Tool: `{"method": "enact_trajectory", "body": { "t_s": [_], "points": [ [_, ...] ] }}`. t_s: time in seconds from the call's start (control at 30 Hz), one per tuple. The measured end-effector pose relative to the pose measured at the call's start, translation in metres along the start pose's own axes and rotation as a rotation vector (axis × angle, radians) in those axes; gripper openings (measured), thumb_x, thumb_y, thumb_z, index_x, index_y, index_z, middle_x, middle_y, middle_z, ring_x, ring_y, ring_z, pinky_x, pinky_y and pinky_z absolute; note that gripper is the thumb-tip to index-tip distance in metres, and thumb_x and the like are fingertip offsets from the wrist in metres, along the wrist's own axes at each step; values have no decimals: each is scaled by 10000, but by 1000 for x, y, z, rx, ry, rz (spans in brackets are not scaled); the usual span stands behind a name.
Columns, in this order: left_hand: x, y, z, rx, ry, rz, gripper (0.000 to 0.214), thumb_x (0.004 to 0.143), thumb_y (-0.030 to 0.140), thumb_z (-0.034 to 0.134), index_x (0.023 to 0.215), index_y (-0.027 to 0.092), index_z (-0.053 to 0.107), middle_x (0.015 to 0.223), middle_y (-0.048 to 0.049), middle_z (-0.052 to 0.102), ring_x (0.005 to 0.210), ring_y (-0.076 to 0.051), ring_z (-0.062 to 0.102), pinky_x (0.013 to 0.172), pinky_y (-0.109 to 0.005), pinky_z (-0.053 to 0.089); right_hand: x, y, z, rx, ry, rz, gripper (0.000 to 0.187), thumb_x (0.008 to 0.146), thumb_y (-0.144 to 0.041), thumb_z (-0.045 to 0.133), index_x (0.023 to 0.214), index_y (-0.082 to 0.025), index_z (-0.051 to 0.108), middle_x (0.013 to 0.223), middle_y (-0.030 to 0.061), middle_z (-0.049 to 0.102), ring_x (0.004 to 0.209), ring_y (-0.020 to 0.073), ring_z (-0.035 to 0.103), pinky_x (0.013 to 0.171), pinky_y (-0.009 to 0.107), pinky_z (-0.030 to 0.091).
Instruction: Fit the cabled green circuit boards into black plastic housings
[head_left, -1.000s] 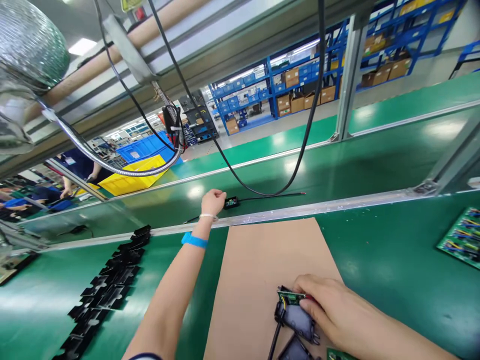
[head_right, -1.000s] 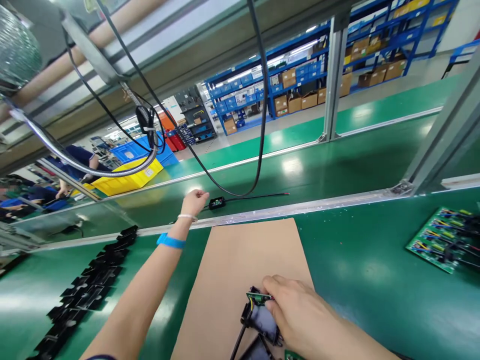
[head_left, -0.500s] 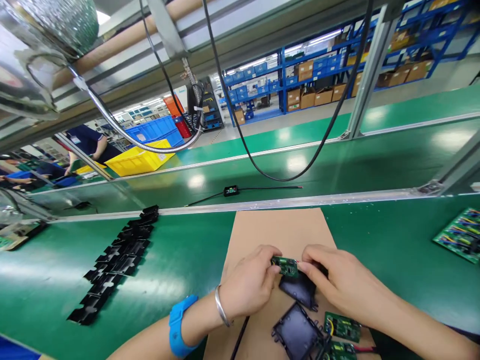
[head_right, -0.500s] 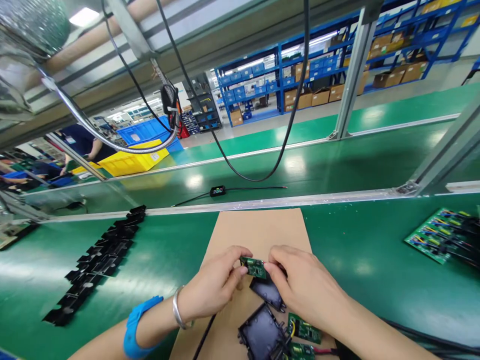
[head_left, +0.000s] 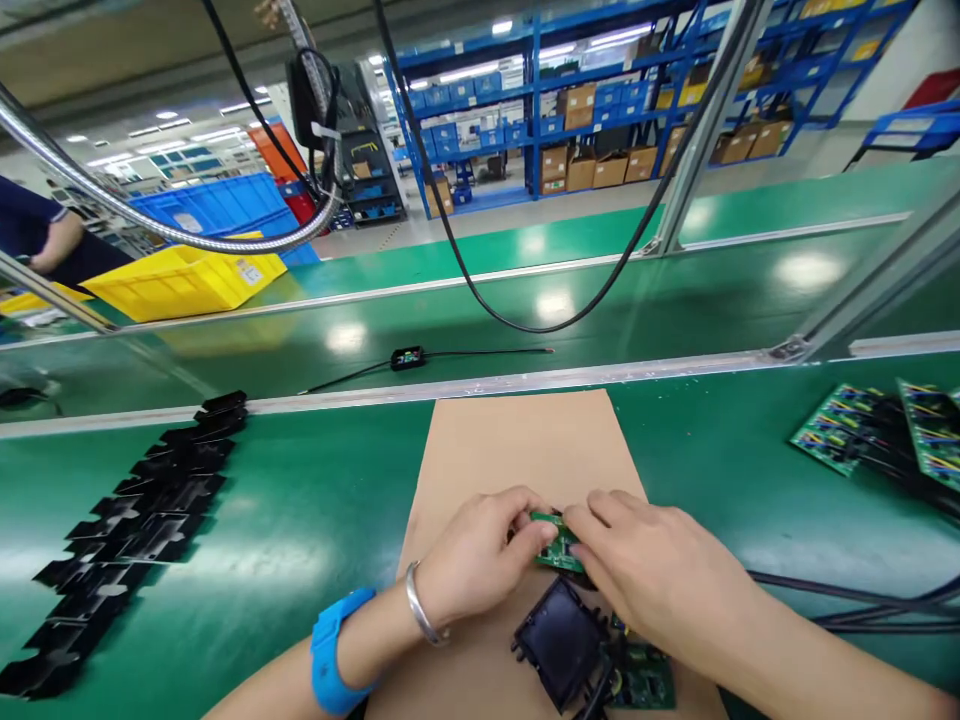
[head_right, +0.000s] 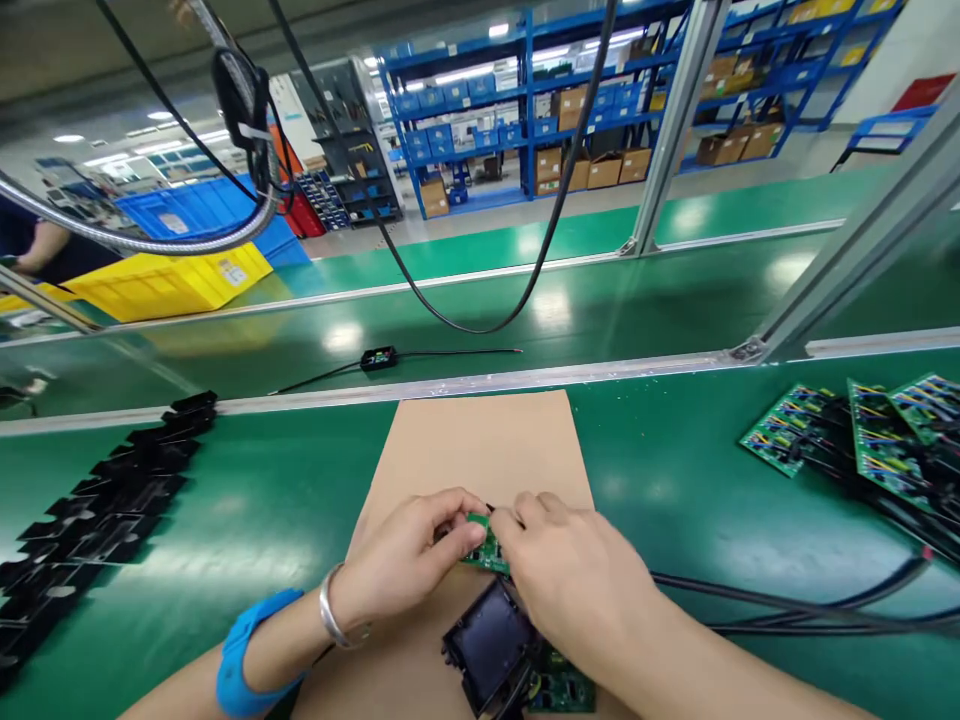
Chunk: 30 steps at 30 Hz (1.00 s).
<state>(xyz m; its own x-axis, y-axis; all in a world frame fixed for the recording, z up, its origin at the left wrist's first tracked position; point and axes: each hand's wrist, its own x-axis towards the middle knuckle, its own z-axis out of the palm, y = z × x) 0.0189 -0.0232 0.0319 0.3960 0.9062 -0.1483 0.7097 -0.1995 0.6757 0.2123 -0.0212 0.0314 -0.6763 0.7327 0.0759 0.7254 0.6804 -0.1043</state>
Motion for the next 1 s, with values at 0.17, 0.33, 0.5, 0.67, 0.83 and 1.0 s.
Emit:
{"method": "enact_trajectory", "body": {
  "t_s": [0.17, 0.33, 0.5, 0.67, 0.83, 1.0],
  "points": [
    [10, -23, -11, -14, -142, 241, 807, 657, 365, 830, 1343, 197, 439, 1188, -95, 554, 1038, -240, 557, 917, -359, 461, -12, 15, 13, 138, -91, 47, 46, 893, -217, 547, 896, -231, 591, 802, 16, 602, 724, 217, 613, 563, 301, 370],
    [19, -34, -5, 33, -191, 289, 651, 717, 333, 791, 1290, 208, 508, 1186, -92, 544, 1080, -247, 538, 963, -373, 450, -6, 24, 20, 225, -137, 89, 64, 905, -262, 568, 898, -242, 628, 829, 15, 612, 775, 216, 610, 615, 307, 387],
    [12, -36, 6, 15, -96, 223, 657, 721, 428, 781, 1276, 197, 517, 1170, -92, 556, 1042, -236, 554, 937, -369, 467, 3, 37, 14, 251, -136, 4, 90, 920, -242, 551, 981, -239, 616, 875, 15, 619, 862, 217, 582, 684, 315, 395],
    [11, -36, 8, 32, -88, 212, 647, 717, 427, 784, 1263, 192, 529, 1175, -93, 559, 1061, -252, 551, 951, -392, 465, 10, 41, 11, 167, -151, -95, 122, 917, -172, 521, 984, -243, 595, 795, 5, 575, 783, 188, 558, 597, 289, 328],
    [10, -35, 10, 37, -68, 173, 646, 701, 438, 796, 1246, 204, 540, 1166, -84, 561, 1033, -256, 568, 918, -397, 486, 12, 41, 14, 84, -120, -180, 128, 865, -114, 536, 848, -237, 566, 734, 1, 564, 689, 173, 525, 526, 301, 221],
    [9, -35, 13, 26, -65, 140, 626, 685, 432, 809, 1213, 216, 551, 1141, -67, 567, 997, -247, 578, 883, -388, 500, 16, 37, 8, 33, -104, -251, 167, 755, -57, 577, 806, -215, 555, 728, 15, 584, 660, 178, 514, 510, 307, 178]
  ]
}}
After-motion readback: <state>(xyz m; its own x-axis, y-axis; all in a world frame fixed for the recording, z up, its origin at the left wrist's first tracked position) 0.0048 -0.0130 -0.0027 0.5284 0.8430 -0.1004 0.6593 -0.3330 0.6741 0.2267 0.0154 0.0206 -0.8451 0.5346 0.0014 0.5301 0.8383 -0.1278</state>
